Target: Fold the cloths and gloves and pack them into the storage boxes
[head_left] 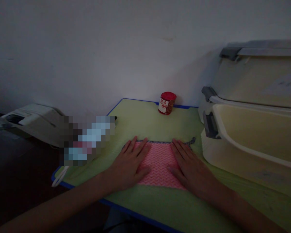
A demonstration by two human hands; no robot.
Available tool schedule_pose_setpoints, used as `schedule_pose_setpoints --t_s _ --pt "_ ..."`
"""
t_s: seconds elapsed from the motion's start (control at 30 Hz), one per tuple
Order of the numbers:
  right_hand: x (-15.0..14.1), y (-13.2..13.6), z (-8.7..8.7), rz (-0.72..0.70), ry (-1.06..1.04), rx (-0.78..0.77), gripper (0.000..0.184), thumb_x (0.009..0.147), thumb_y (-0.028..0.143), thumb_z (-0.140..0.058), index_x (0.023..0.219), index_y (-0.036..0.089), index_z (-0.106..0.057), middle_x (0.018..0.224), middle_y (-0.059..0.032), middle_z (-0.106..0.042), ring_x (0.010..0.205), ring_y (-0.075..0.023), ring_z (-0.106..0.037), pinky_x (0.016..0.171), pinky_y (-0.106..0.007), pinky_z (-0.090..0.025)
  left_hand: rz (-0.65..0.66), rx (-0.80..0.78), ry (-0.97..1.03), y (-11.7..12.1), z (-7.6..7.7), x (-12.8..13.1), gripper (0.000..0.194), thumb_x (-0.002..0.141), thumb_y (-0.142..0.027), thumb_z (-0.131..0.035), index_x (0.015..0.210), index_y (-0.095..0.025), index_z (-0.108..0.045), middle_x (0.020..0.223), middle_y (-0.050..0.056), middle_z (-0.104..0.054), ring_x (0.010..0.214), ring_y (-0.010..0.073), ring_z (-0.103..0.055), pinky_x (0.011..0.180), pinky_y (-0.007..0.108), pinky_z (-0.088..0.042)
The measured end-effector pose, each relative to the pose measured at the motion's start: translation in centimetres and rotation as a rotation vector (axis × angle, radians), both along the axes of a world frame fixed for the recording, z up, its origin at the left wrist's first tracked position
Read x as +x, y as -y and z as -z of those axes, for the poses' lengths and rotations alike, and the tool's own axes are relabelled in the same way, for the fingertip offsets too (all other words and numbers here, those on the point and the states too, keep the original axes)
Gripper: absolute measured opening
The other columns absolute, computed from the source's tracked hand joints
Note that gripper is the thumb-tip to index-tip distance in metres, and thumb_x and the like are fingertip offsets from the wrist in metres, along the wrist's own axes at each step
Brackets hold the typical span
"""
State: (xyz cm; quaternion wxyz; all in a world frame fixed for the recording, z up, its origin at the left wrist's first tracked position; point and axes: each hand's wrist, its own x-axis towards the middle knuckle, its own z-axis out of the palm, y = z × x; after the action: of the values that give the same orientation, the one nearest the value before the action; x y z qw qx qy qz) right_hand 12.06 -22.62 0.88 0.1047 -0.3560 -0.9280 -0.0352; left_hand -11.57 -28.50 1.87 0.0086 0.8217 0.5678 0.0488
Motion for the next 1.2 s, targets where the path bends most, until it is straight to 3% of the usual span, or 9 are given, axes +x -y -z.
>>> schedule_pose_setpoints --t_s 0.13,0.57,0.7,0.87,1.0,1.2 --pt "0.0 0.1 -0.3 0.028 0.03 -0.019 0.071 0.089 0.055 -0.031 0.135 0.001 -0.037 0.141 -0.0221 -0.036 0.132 -0.0358 -0.029 0.102 -0.054 -0.035 0.001 -0.017 -0.016 0.0 0.0 -0.2 0.063 0.09 -0.053 -0.032 0.142 -0.02 -0.025 0.152 0.006 -0.017 0.138 0.0347 -0.009 0.11 0.051 -0.017" --pt "-0.1 0.2 -1.1 0.066 0.033 -0.106 0.07 0.089 0.054 -0.034 0.137 0.003 -0.036 0.143 -0.0205 -0.033 0.134 -0.0322 -0.024 0.106 -0.052 -0.029 0.02 0.046 -0.054 -0.1 0.7 -0.5 0.062 0.091 -0.053 -0.028 0.143 -0.019 -0.025 0.151 0.008 -0.018 0.138 0.0332 -0.01 0.11 0.049 -0.018" --pt "-0.4 0.8 -1.9 0.026 -0.031 -0.073 0.07 0.089 0.052 -0.033 0.138 0.001 -0.033 0.144 -0.0223 -0.03 0.135 -0.0299 -0.024 0.107 -0.051 -0.029 0.032 0.079 -0.078 -0.1 -0.3 0.3 0.062 0.092 -0.052 -0.025 0.142 -0.015 -0.025 0.151 0.011 -0.015 0.139 0.0296 -0.01 0.111 0.047 -0.018" --pt "-1.6 2.1 -2.1 -0.032 -0.037 -0.084 0.066 0.088 0.04 -0.043 0.136 -0.003 -0.033 0.142 -0.0249 -0.03 0.134 -0.031 -0.026 0.106 -0.05 -0.031 0.12 0.04 -0.058 -0.8 -2.0 2.9 0.067 0.092 -0.052 -0.02 0.142 -0.008 -0.02 0.151 0.013 -0.013 0.139 0.0265 -0.01 0.112 0.043 -0.017" --pt "-2.0 2.2 -1.7 -0.047 0.022 -0.159 0.072 0.085 0.043 -0.048 0.135 -0.007 -0.033 0.141 -0.0268 -0.031 0.132 -0.033 -0.029 0.107 -0.048 -0.03 0.163 -0.065 -0.063 -1.6 -1.1 3.8 0.064 0.094 -0.047 -0.022 0.142 -0.005 -0.019 0.15 0.014 -0.014 0.139 0.0255 -0.012 0.113 0.04 -0.016" --pt "-1.4 1.8 -1.5 -0.074 0.012 -0.183 0.071 0.087 0.046 -0.043 0.135 -0.004 -0.034 0.142 -0.0254 -0.03 0.133 -0.0323 -0.028 0.106 -0.049 -0.03 0.17 -0.048 -0.039 -1.4 0.0 1.7 0.06 0.093 -0.049 -0.022 0.144 -0.017 -0.016 0.152 0.007 -0.014 0.139 0.0245 -0.013 0.112 0.041 -0.016"
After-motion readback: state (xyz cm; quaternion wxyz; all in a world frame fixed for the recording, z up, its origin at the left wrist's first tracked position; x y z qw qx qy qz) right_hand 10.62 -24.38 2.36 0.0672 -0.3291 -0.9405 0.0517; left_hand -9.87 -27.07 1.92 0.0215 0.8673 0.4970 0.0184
